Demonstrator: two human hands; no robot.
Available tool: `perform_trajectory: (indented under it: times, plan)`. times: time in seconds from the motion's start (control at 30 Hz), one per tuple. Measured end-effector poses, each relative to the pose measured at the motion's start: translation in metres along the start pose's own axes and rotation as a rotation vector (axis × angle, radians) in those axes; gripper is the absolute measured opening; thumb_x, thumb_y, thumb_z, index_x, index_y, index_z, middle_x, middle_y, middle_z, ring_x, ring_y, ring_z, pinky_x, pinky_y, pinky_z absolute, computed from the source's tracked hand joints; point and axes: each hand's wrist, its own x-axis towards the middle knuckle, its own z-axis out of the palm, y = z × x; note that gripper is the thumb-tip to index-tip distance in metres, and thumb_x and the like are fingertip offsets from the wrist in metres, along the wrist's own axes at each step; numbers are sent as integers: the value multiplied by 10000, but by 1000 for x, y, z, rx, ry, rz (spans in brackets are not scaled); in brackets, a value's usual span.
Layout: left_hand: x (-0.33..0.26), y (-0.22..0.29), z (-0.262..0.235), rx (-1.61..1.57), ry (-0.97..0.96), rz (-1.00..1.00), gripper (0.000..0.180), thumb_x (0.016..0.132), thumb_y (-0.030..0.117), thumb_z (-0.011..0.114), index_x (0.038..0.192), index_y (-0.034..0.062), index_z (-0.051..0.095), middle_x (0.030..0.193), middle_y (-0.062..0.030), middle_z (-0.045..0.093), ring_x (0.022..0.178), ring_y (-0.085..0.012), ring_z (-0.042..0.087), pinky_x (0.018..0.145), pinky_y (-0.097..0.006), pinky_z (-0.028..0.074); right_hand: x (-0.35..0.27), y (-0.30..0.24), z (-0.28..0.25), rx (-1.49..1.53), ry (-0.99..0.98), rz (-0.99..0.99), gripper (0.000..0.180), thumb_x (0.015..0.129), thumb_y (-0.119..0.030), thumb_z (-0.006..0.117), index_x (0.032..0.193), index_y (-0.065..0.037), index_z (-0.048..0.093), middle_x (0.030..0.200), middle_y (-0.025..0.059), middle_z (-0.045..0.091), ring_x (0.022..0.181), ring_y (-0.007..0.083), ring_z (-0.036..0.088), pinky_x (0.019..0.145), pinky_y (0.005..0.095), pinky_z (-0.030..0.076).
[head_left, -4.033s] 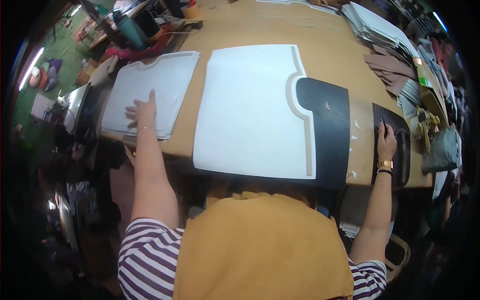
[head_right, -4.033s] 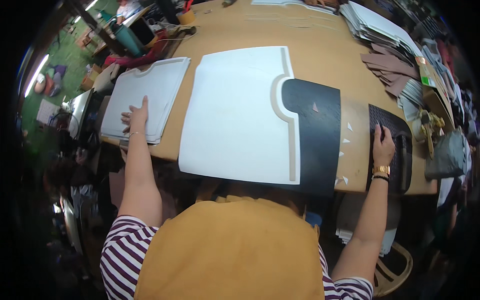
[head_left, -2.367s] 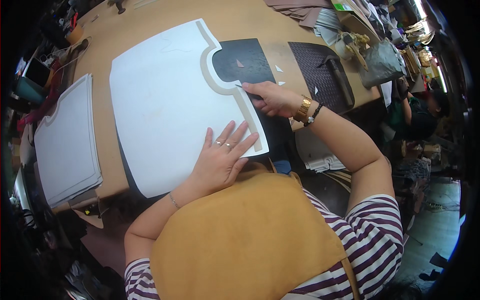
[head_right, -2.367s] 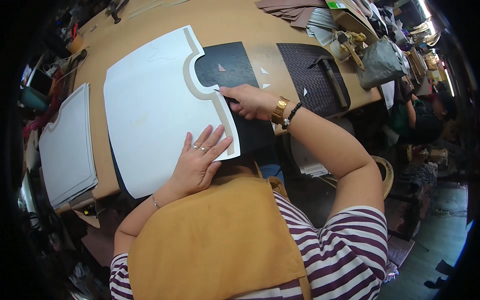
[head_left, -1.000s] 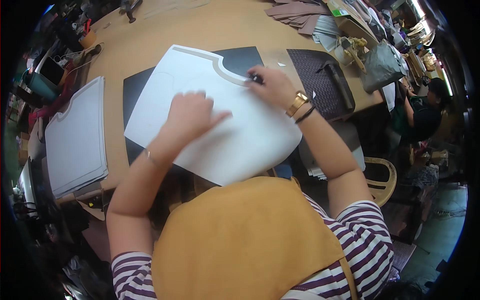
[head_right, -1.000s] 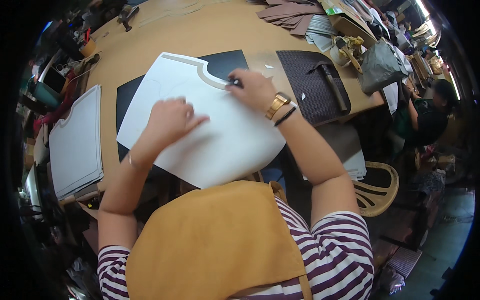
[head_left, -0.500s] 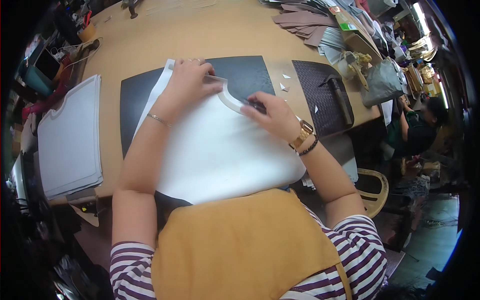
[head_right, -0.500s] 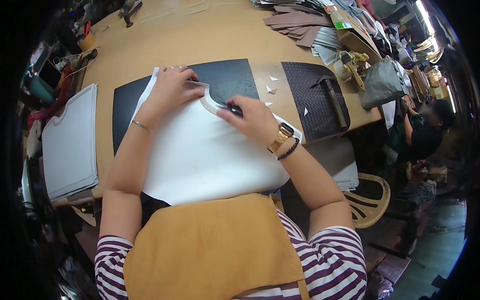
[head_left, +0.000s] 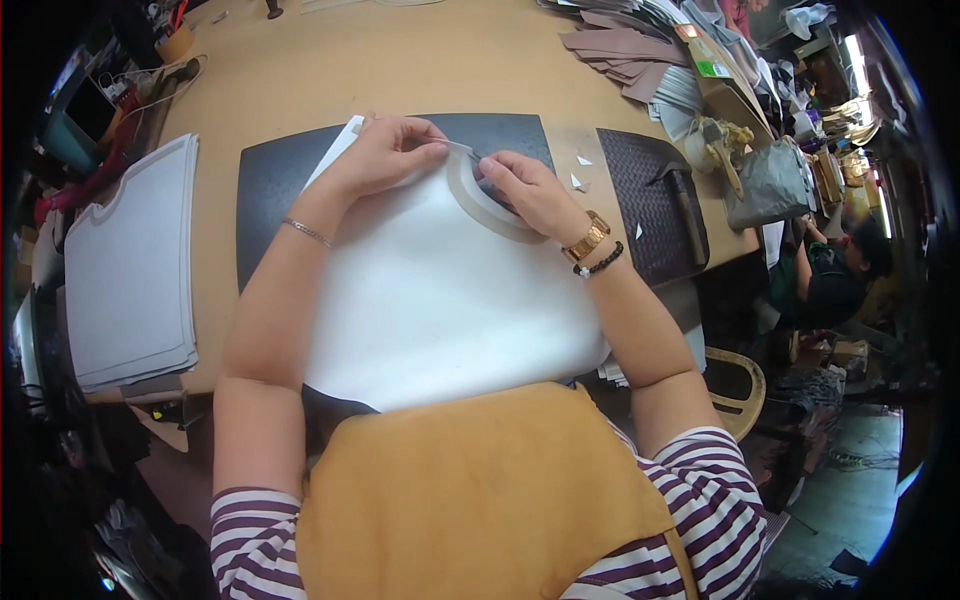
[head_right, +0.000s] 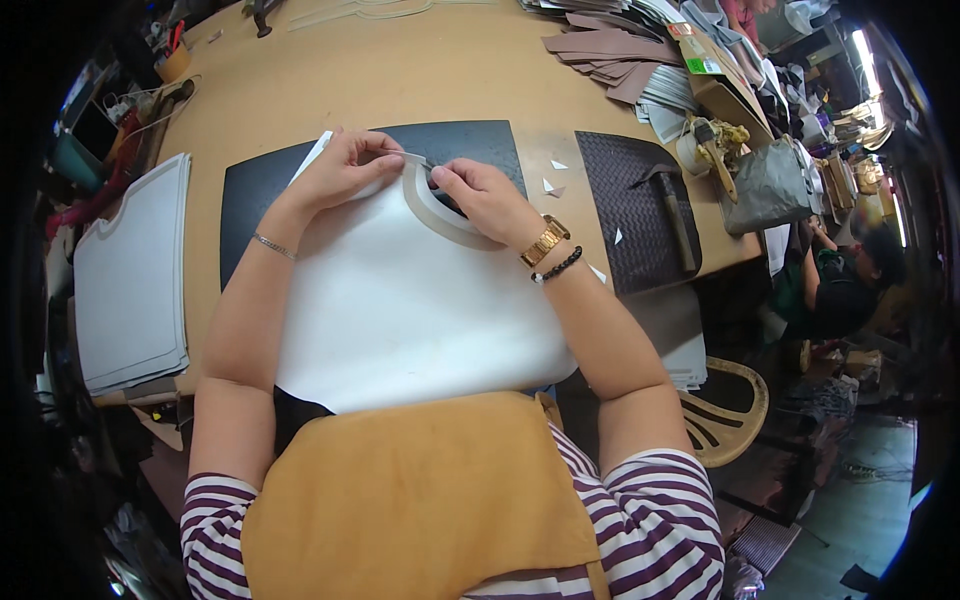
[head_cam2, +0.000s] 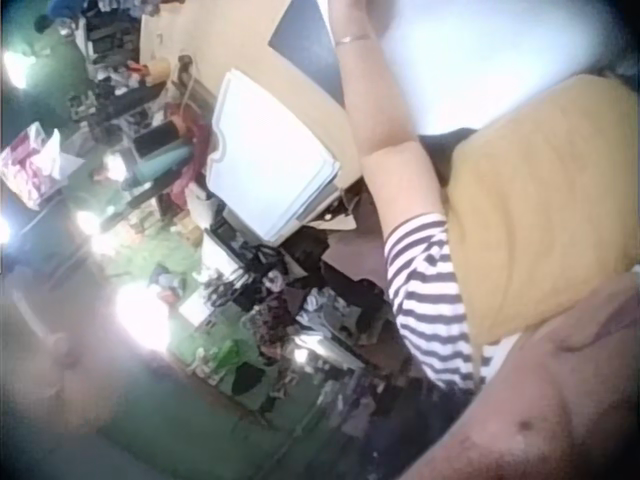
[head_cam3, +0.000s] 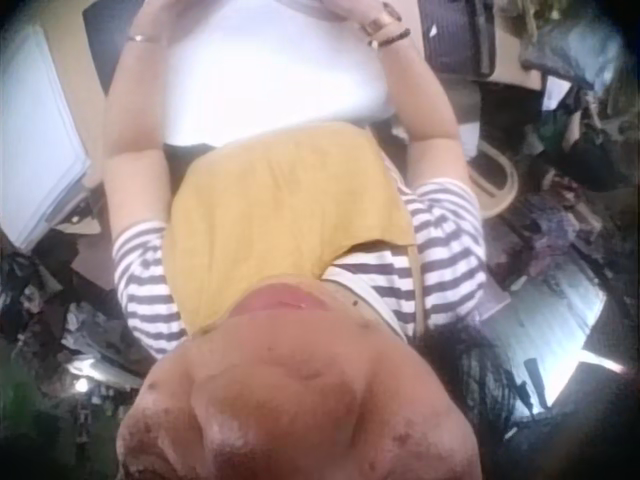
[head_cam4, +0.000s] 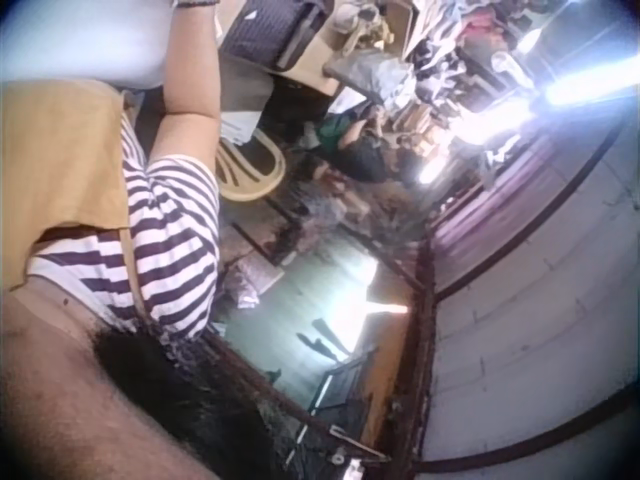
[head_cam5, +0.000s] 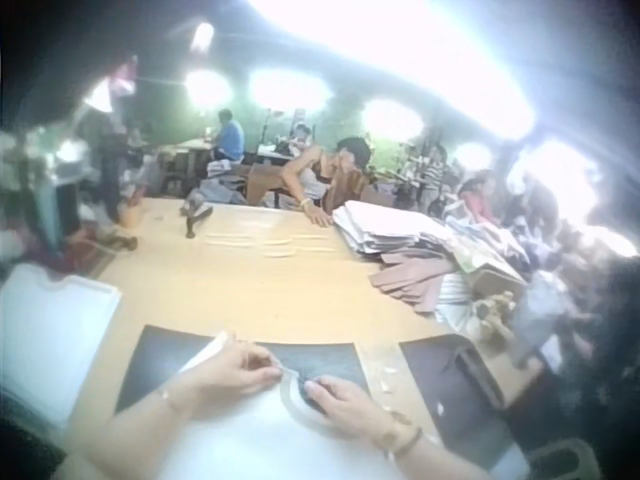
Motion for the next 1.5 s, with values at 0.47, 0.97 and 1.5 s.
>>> perform_trajectory:
  times: [0.47,0.97,1.5]
  plan:
    - [0,3,5,-63,4,-67,178,921,165,651,957,-7,678,835,-4,661,791,-68,574,732,-226,474,7,5,8,263,-59,38,385,1014,-378,500,1045,-23,647,782,-58,562,666,30,470,591,201,406]
    - [0,4,6,-53,16,-80,178,921,161,647,964,-9,678,850,-10,666,797,-70,584,731,-224,479,7,5,11,255,-38,-14,395,1023,-376,483,1034,-14,640,802,-47,574,696,42,482,627,214,426]
    - [-15,19,11,596,227,109,343,951,310,600,1171,47,613,1143,-93,637,1083,-215,575,960,-427,399,-5,8,-15,-12,204,-160,368,966,-362,587,973,2,641,707,5,562,641,109,499,609,263,431]
